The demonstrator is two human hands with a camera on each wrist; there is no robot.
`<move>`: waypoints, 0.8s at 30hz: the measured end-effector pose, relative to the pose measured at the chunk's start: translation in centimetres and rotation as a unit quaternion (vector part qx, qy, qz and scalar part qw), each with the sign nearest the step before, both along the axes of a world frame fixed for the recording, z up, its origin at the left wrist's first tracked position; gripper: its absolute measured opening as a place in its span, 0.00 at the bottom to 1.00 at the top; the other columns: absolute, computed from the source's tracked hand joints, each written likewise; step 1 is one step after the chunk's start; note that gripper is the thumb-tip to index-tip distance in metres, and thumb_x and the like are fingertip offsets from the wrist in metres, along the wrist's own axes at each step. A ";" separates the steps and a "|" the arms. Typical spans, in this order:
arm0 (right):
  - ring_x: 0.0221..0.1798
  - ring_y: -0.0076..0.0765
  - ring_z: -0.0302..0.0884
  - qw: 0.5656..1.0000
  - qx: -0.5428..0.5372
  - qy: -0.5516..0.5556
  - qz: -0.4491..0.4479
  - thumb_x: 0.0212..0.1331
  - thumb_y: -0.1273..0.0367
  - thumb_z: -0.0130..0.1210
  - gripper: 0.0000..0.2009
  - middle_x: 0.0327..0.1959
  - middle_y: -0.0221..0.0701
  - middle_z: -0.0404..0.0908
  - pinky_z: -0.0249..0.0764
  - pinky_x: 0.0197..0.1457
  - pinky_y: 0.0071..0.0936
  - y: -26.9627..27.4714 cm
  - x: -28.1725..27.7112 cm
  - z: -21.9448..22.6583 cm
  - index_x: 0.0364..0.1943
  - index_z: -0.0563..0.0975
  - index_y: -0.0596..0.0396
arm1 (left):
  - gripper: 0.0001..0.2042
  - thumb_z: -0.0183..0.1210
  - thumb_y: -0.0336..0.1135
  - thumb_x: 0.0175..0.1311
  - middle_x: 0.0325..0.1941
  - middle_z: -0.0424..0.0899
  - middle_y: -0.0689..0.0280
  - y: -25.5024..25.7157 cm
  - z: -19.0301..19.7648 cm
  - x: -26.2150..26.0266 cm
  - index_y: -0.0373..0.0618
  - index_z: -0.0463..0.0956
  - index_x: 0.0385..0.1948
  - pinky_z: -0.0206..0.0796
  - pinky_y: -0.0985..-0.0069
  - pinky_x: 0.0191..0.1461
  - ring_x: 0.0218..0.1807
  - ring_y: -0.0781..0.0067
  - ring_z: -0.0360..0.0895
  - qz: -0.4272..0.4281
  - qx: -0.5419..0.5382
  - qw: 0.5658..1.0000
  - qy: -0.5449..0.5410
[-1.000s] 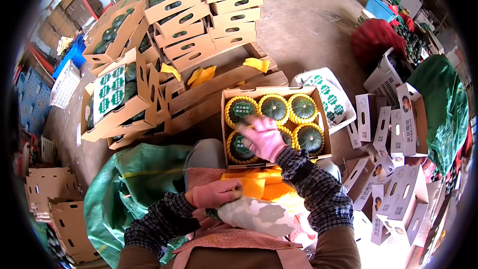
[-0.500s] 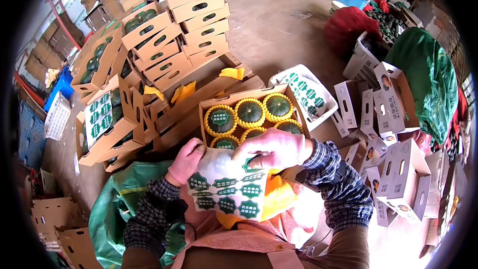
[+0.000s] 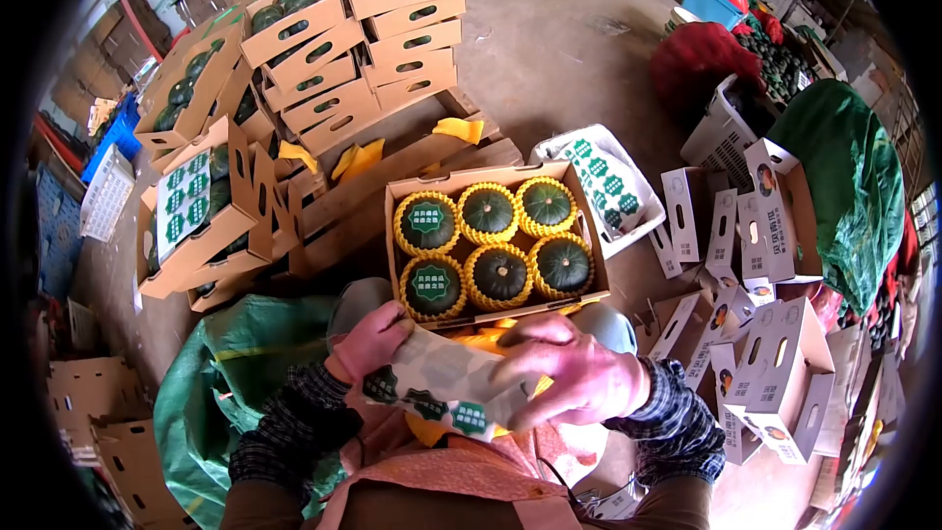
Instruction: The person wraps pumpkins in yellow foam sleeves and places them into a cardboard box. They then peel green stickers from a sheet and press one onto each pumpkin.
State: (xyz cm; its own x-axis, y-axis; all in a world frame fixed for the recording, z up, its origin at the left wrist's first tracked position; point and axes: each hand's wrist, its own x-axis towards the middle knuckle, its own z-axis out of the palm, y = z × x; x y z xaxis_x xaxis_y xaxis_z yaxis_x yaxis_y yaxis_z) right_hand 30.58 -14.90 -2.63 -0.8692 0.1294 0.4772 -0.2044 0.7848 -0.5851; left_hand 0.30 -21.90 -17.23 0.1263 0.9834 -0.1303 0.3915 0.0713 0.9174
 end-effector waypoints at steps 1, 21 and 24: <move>0.51 0.38 0.75 0.991 -0.090 -0.005 0.096 0.51 0.68 0.67 0.05 0.44 0.27 0.81 0.66 0.59 0.40 1.3 0.1 0.4 0.32 0.85 0.41 | 0.07 0.54 0.33 0.68 0.30 0.74 0.59 -0.1 -0.1 -0.1 0.38 0.70 0.35 0.68 0.72 0.40 0.34 0.68 0.73 0.001 -0.003 1.000 -0.001; 0.60 0.51 0.69 0.934 -0.113 -0.320 -0.116 0.51 0.68 0.66 0.35 0.60 0.41 0.72 0.64 0.66 0.42 15.3 -5.6 -15.5 0.64 0.62 0.44 | 0.09 0.53 0.36 0.68 0.36 0.75 0.56 -2.2 -0.2 0.4 0.38 0.70 0.38 0.67 0.70 0.43 0.38 0.64 0.74 -0.093 -0.069 0.992 -0.046; 0.59 0.49 0.69 0.925 -0.043 -0.336 -0.170 0.51 0.61 0.67 0.34 0.56 0.39 0.73 0.66 0.63 0.43 14.7 -5.1 -16.1 0.63 0.64 0.43 | 0.09 0.52 0.36 0.68 0.35 0.75 0.56 -2.0 0.0 0.6 0.38 0.70 0.38 0.67 0.70 0.43 0.38 0.64 0.74 -0.093 -0.076 0.992 -0.046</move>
State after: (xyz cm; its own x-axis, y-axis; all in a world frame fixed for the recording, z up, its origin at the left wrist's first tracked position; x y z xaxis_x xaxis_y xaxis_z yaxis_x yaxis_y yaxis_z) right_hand 25.49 -0.21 -18.73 -0.8682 0.4621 -0.1810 0.4782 0.6815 -0.5539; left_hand 0.95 -23.93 -17.20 0.3213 0.9122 -0.2542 0.3262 0.1454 0.9341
